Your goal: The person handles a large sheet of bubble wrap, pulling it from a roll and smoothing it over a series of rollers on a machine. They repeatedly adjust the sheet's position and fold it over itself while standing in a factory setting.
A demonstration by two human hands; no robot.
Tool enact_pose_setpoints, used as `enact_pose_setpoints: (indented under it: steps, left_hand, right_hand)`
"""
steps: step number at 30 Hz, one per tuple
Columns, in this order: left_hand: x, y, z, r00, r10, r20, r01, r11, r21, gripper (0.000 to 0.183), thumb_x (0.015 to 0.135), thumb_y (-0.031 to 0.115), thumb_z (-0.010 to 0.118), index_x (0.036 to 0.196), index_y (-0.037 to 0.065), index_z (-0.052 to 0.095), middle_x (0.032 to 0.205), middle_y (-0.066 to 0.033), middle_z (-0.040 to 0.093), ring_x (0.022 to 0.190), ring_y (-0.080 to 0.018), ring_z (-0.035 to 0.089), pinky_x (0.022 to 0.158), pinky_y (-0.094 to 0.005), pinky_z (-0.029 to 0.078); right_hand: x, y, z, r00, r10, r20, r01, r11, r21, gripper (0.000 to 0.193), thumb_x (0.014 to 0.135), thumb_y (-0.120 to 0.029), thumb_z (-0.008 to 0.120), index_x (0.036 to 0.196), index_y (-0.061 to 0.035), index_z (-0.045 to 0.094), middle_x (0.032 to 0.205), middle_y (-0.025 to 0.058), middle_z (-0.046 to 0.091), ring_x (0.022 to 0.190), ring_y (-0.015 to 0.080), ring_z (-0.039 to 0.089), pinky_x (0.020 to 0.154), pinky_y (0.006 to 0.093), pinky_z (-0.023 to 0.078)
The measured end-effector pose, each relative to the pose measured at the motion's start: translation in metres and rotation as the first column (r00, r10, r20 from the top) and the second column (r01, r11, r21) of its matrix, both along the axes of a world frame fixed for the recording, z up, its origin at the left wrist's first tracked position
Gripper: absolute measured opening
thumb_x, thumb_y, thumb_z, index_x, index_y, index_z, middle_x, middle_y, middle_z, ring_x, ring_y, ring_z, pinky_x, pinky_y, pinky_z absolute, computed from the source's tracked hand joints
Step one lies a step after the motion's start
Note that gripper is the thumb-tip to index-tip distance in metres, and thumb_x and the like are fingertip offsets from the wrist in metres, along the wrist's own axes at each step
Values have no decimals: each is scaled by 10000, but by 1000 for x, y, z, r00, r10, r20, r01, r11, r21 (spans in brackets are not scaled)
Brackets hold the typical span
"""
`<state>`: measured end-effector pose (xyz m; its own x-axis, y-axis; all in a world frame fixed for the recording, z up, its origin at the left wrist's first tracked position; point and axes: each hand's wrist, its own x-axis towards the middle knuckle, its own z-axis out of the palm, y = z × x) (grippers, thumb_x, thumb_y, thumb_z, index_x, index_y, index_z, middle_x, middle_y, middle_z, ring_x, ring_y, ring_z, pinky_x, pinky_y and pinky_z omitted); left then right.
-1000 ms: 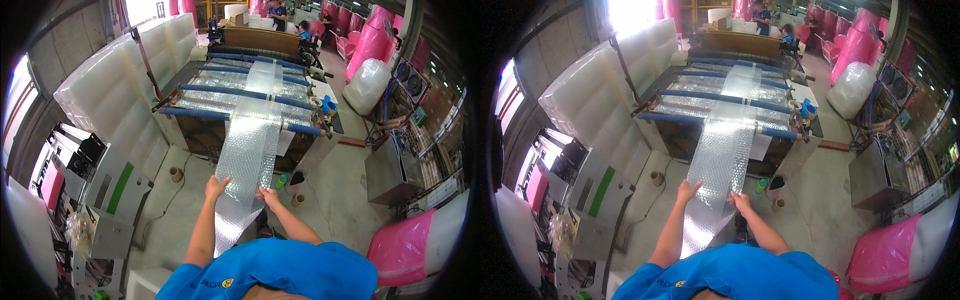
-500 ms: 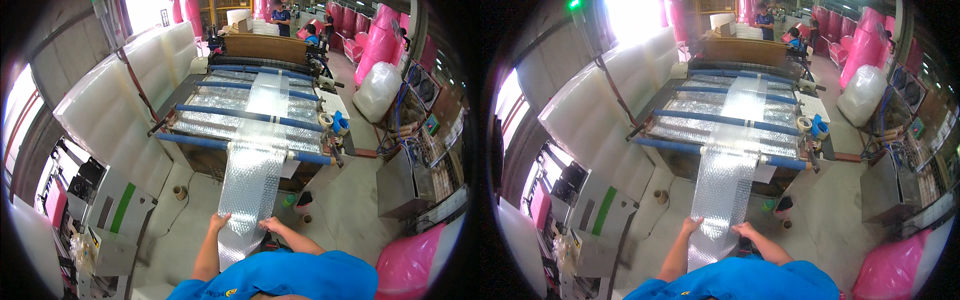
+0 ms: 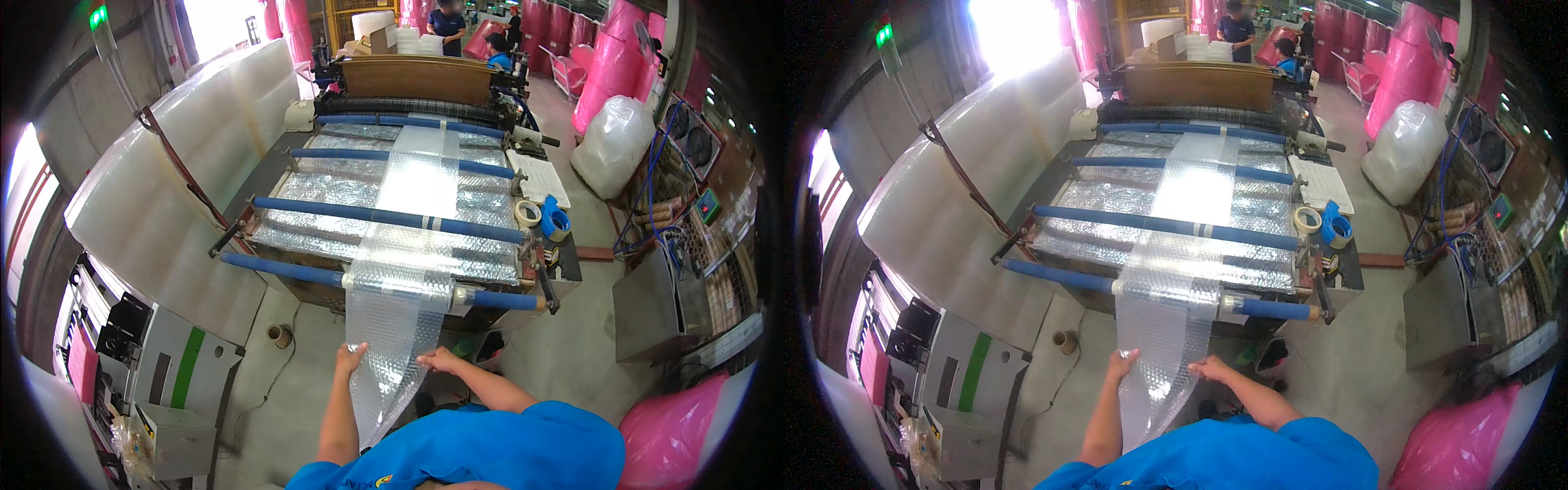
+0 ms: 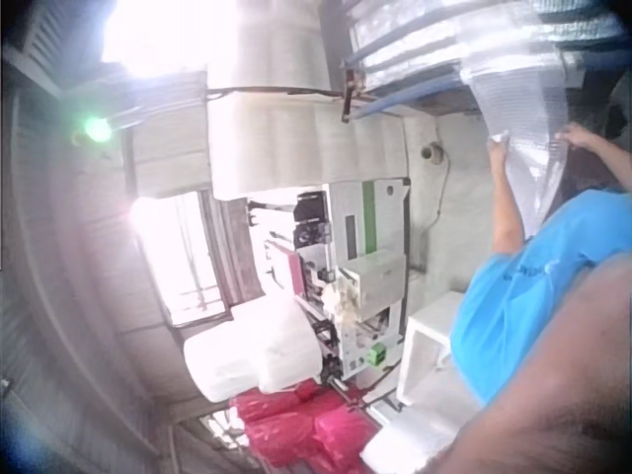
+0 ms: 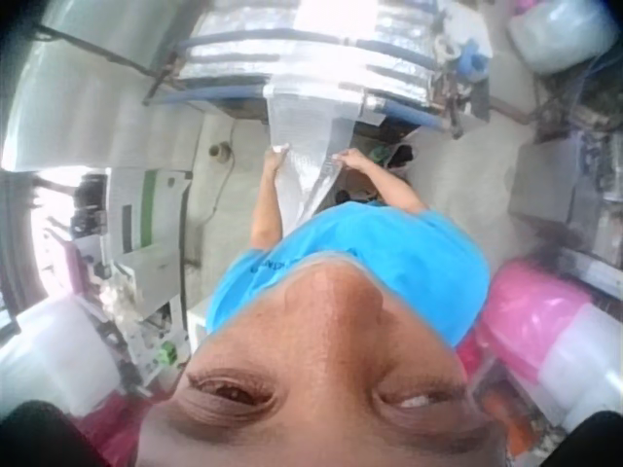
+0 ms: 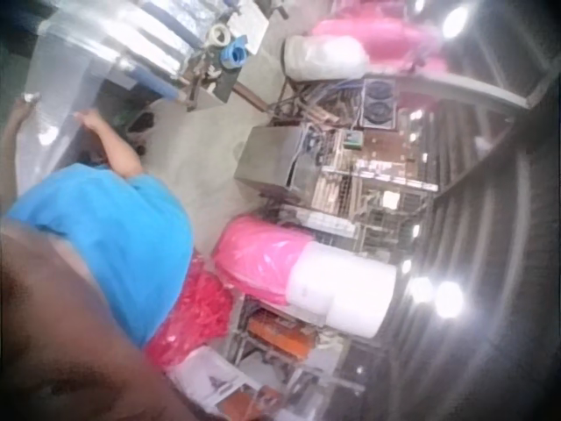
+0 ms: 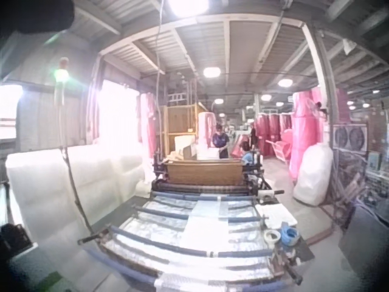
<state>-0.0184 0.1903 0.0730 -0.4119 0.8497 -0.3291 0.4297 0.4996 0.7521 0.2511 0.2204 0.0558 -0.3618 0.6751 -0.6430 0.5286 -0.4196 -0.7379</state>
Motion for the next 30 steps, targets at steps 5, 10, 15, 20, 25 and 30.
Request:
enact_pose_setpoints:
  steps: [5,10,15,20,25,30]
  left_hand:
    - [3,40,28,993,34,117,-55,981,185,536,608,385,671,911,-29,518,856,-169,577,815,-247,560,712,-326,426]
    - [9,48,63,967,38,254,-100,967,236,543,571,364,709,902,-21,518,848,-132,577,789,-208,553,705,-305,428]
    - [20,-4,82,949,-184,256,154,979,132,695,514,397,735,999,-23,468,937,-140,545,855,-221,528,753,-308,416]
    - [-12,-56,2,968,-156,196,174,982,-78,818,489,486,715,1068,-17,429,966,-146,528,858,-216,525,758,-313,416]
    - [-23,-120,19,926,-229,299,302,926,-226,850,495,538,684,1080,-19,423,1002,-148,514,907,-233,510,761,-315,416]
    - [-39,-201,8,974,-125,189,158,973,-168,856,487,530,692,1077,-29,422,965,-151,536,857,-251,530,704,-324,440]
  right_hand:
    - [-3,34,34,987,-128,-100,141,980,140,375,733,-370,560,914,-42,583,851,34,581,748,112,534,610,258,454]
    - [-15,34,33,828,-332,-452,404,912,69,312,769,-268,546,938,-6,537,864,46,568,760,137,538,664,274,450]
    - [-33,-7,55,668,-479,-570,430,873,-230,269,765,-184,557,971,-18,505,890,52,549,779,174,539,673,302,454]
    - [-41,-49,41,733,-446,-513,353,895,-273,296,762,-160,557,1011,-16,485,905,68,547,794,181,541,678,314,457]
    - [-42,-95,44,767,-451,-457,381,893,-241,303,763,-159,556,1017,-10,486,947,74,541,850,182,541,684,304,458]
    - [-62,-162,22,738,-495,-459,405,869,-286,262,779,-152,529,1004,-21,504,953,66,547,841,171,543,677,293,456]
